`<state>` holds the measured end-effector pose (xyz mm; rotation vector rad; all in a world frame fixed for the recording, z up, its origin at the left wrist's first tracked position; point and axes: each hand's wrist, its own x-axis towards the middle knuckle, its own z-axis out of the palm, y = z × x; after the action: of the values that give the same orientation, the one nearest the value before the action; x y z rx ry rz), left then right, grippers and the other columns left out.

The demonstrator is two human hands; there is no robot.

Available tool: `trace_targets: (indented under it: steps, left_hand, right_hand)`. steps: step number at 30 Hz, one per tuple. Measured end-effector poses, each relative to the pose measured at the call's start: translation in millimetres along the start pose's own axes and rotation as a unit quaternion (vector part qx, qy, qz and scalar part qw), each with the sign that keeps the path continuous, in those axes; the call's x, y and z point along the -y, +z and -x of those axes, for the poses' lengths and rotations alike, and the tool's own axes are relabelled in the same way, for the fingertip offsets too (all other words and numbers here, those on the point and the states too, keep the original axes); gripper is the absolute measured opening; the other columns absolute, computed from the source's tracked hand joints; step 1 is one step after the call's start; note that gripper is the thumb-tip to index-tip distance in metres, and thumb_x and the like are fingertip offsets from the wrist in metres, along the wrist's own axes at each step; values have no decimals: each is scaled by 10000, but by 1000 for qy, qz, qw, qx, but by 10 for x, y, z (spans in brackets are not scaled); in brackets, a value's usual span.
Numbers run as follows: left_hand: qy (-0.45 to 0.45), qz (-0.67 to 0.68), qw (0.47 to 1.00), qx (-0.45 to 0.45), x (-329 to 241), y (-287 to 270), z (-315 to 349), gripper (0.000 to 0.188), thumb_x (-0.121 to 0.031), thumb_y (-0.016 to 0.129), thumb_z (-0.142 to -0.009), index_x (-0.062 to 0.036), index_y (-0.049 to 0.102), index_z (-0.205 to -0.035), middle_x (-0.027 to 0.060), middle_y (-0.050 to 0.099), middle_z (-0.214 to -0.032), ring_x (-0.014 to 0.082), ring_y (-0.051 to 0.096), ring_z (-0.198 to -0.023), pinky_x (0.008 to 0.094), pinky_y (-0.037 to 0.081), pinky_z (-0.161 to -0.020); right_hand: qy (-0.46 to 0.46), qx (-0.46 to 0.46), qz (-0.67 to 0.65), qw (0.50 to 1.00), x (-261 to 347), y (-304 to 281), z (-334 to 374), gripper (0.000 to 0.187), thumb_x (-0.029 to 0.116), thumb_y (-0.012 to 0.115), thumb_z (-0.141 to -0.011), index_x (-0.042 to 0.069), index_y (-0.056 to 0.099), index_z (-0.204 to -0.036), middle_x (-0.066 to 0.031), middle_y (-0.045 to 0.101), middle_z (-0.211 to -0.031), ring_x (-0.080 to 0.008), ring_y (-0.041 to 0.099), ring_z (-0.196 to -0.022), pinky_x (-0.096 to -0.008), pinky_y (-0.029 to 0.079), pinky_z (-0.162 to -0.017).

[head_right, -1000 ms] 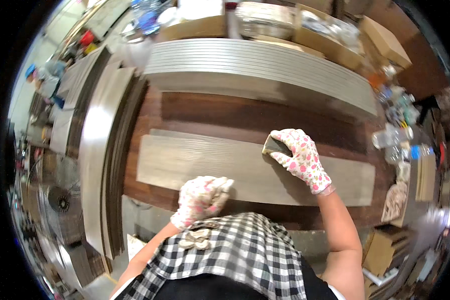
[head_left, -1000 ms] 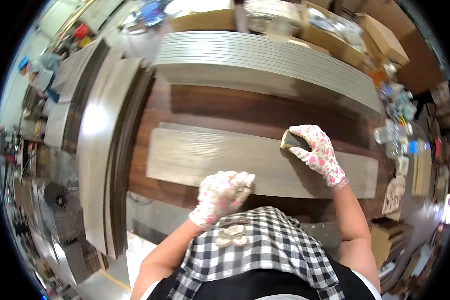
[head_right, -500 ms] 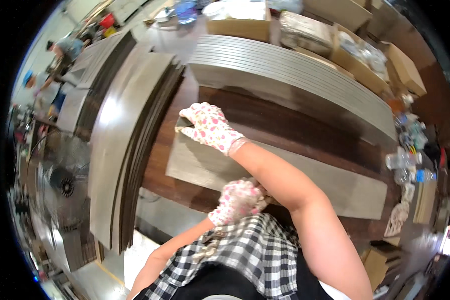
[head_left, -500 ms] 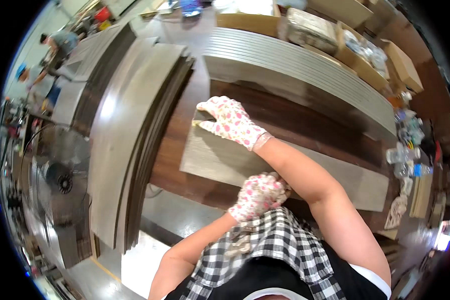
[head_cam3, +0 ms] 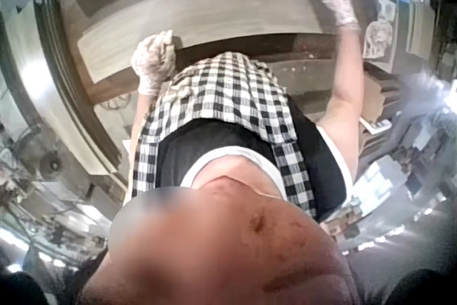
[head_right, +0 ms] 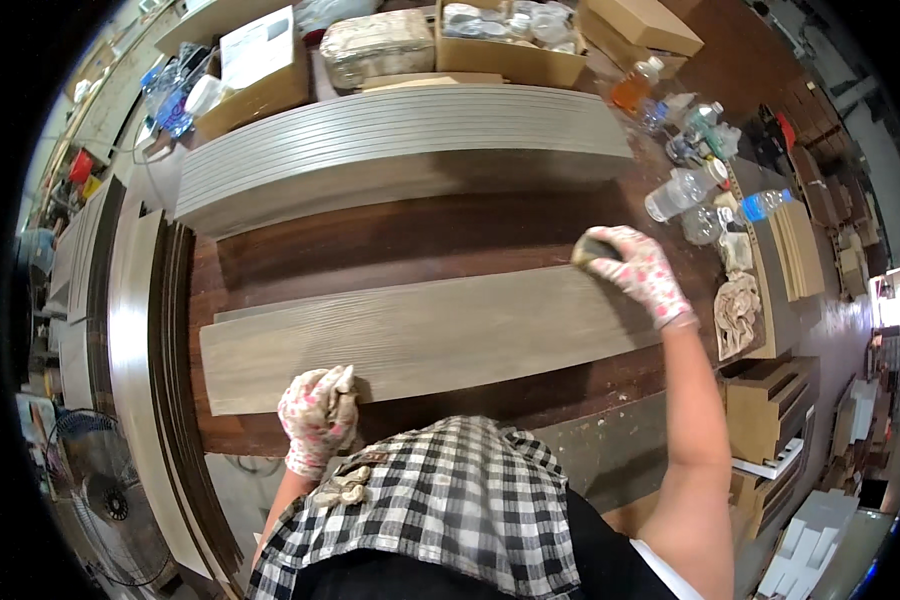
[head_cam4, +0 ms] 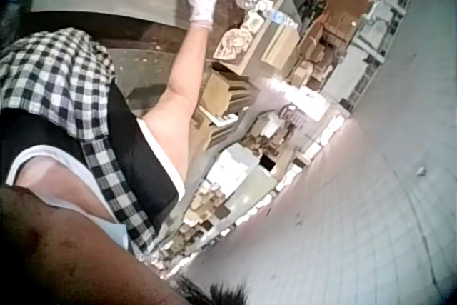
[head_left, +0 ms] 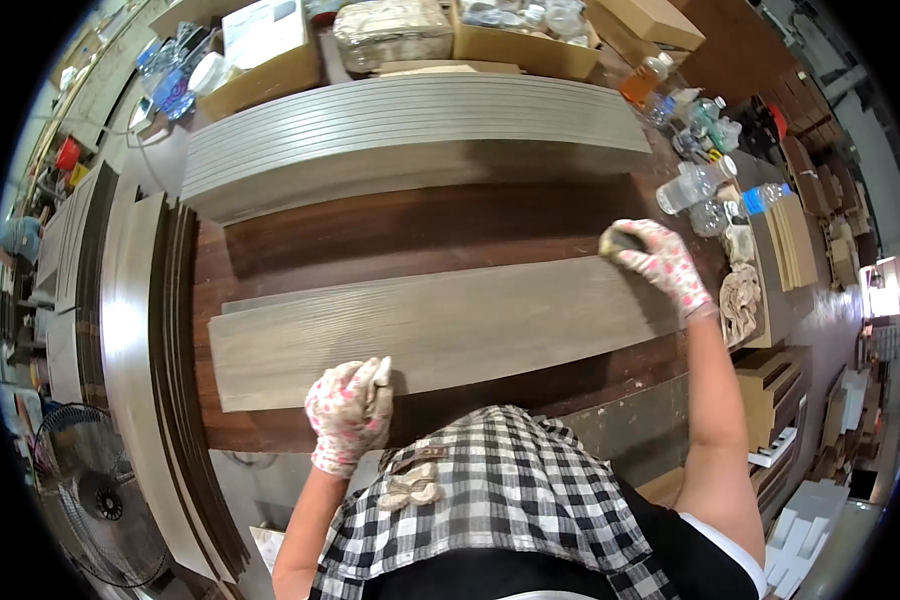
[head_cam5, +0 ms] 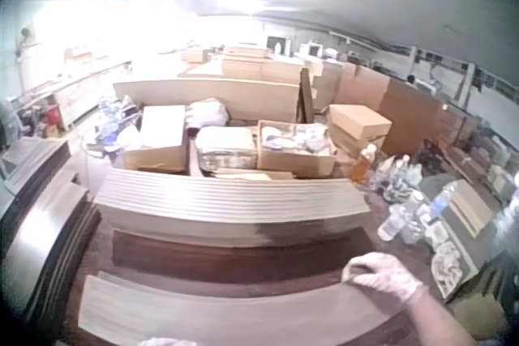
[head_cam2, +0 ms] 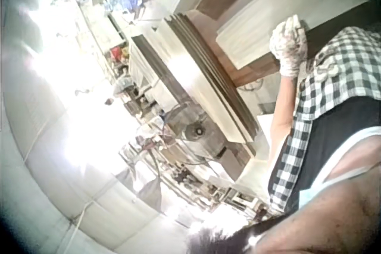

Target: The person cleans and finishes wooden planks one by one using a cloth and a sponge block, then stacks them onto a pile on the table.

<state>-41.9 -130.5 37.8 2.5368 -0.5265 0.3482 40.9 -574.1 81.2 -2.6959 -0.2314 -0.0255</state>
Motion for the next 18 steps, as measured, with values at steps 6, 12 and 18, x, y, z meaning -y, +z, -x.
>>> trace_targets:
  steps: [6,12,18]
  left_hand:
    - [-54,-18,998,17,-31,-90,14,268,-165,624,-725,-108,642,-986,85,627,-927,271,601,-810,369,489,-697]
    - [4,-11,999,36,-178,-28,-46,280,-242,668,-701,-165,608,-964,40,634,-881,253,612,-773,359,500,-656]
    - [15,-62,997,38,-296,59,11,268,-326,624,-726,-196,584,-957,9,574,-881,178,575,-722,337,472,-590]
  right_hand:
    - [241,55,292,924,-886,-656,252,406,247,706,-721,48,615,-1063,-142,613,-1072,-248,585,-990,-330,443,-874]
    - [42,-88,-118,988,448,46,-249,355,173,675,-728,83,605,-1065,-120,613,-1038,-262,587,-967,-340,448,-871]
    - [-262,0,-175,949,2567,1160,-818,346,198,681,-715,73,605,-1029,-118,606,-1005,-280,572,-963,-362,449,-866]
